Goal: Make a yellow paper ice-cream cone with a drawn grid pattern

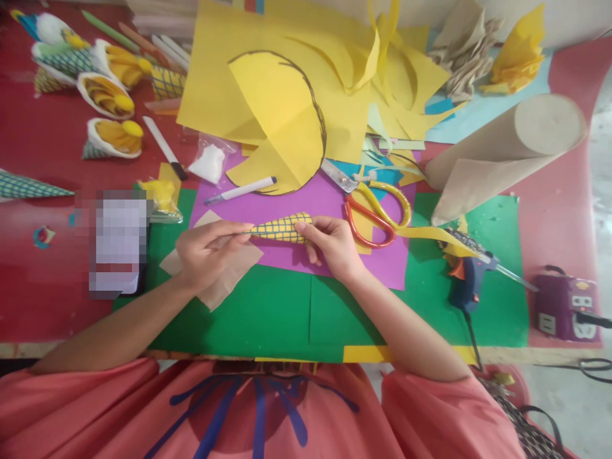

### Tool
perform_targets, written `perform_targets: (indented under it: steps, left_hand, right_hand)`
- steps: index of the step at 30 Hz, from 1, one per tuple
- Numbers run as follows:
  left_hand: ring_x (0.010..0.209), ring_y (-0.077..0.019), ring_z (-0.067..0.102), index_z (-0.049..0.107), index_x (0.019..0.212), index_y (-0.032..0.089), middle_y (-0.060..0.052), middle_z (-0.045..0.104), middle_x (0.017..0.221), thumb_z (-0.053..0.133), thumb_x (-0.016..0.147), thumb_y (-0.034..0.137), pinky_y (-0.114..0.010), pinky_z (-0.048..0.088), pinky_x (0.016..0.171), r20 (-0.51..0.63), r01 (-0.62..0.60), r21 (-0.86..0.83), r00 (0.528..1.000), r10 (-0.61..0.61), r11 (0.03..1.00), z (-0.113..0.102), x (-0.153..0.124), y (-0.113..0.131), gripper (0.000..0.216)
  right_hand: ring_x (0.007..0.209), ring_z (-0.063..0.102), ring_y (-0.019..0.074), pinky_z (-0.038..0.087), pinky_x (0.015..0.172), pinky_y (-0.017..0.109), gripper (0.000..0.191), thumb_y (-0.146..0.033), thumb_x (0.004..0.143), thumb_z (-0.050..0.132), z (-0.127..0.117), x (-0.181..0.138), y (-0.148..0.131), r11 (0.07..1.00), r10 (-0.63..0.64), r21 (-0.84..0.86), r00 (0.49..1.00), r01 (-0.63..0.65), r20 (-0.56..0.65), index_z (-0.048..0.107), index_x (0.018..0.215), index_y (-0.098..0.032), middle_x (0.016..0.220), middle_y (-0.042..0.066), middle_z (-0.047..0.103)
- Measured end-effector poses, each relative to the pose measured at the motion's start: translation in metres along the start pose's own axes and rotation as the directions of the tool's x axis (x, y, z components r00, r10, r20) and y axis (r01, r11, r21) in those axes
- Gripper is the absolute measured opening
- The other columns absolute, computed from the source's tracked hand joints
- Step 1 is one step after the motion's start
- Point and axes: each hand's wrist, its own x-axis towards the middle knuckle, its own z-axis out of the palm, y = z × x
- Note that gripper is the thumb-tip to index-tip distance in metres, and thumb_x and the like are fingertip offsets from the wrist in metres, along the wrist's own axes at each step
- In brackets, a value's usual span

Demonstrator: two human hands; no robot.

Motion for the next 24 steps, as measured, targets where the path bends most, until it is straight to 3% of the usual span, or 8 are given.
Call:
perform_targets:
  steps: [7, 16, 24]
  left_hand:
    - [0.079, -0.0100, 0.071, 0.070, 0.102, 0.026, 0.003, 0.076, 0.089, 0.069, 0.080, 0.018, -0.018, 0.056, 0.075, 0.036, -0.185, 0.085, 0.982, 0.183, 0.979, -0.0040, 0.0021, 0.0018, 0.023]
    - [0.069, -0.0098, 0.070, 0.073, 0.091, 0.022, 0.000, 0.076, 0.085, 0.064, 0.084, 0.028, -0.017, 0.056, 0.065, 0.026, 0.135, -0.017, 0.991, -0.135, 0.991, -0.0010, -0.0003, 0.0047, 0.012]
    - [0.072, -0.0091, 0.070, 0.072, 0.092, 0.022, 0.001, 0.075, 0.086, 0.068, 0.080, 0.028, -0.016, 0.057, 0.067, 0.029, 0.178, -0.040, 0.984, -0.177, 0.983, 0.0015, 0.0000, 0.0047, 0.013]
  right_hand:
    - [0.025, 0.034, 0.0024, 0.024, 0.028, 0.013, 0.030, -0.040, 0.076, 0.073, -0.0026, 0.0007, -0.0045, 0.994, 0.093, 0.043, 0.992, -0.097, 0.081, 0.060, 0.068, -0.014, 0.034, -0.006, 0.050]
    - [0.025, 0.037, 0.0032, 0.024, 0.027, 0.013, 0.032, -0.041, 0.076, 0.072, -0.0019, -0.0005, -0.0038, 0.995, 0.084, 0.041, 0.993, -0.088, 0.086, 0.057, 0.066, -0.015, 0.035, -0.005, 0.053]
    - [0.027, 0.042, 0.0037, 0.028, 0.029, 0.013, 0.027, -0.037, 0.080, 0.070, -0.0002, 0.0004, -0.0029, 0.999, 0.038, 0.031, 0.997, -0.040, 0.060, 0.060, 0.071, -0.014, 0.038, -0.004, 0.056]
